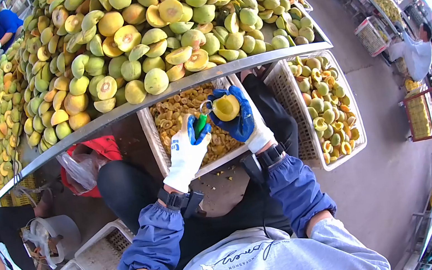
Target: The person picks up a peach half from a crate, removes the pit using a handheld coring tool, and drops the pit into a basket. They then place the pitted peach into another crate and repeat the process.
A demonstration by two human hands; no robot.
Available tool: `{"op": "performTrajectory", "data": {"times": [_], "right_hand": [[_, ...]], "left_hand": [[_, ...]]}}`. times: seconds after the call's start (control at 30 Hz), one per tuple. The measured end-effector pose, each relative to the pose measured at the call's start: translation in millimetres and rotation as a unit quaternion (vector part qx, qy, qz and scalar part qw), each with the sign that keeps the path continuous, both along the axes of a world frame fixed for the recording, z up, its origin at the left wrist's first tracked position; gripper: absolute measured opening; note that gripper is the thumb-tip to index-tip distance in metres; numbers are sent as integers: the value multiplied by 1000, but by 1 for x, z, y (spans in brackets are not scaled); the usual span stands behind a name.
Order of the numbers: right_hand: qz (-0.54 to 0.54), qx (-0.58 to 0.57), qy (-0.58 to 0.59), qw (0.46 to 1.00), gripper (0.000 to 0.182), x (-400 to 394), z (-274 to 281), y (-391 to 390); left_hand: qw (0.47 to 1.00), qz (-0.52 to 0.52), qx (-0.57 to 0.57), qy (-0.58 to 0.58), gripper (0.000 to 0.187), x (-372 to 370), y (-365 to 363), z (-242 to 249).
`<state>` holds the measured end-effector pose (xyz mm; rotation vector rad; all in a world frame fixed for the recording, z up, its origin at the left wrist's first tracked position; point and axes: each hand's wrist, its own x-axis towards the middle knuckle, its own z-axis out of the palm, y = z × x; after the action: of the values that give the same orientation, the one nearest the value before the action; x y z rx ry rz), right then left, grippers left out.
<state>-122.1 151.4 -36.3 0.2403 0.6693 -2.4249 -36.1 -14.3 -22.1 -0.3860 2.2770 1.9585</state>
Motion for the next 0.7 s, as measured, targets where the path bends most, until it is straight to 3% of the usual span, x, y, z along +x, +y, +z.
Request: {"op": "performTrajectory", "data": {"times": [0.1,0.17,0.3,0.47,0.7], "right_hand": [[-26,-7,2,1000,43,5,10,-4],[-34,-1,17,999,42,4,5,-4],[-64,-31,5,997,40,3,-3,-12],[-79,-33,-61,995,37,-3,-12,-16],[-103,-16,-42,994,39,1,-22,-17]], "left_hand": [[999,8,43,7,48,-4,7,4],[951,-53,-287,107,49,-4,14,11],[922,-52,-326,204,49,-2,26,0],[898,-116,-401,142,51,-4,34,13],[910,-184,-336,159,51,-6,26,7]]}}
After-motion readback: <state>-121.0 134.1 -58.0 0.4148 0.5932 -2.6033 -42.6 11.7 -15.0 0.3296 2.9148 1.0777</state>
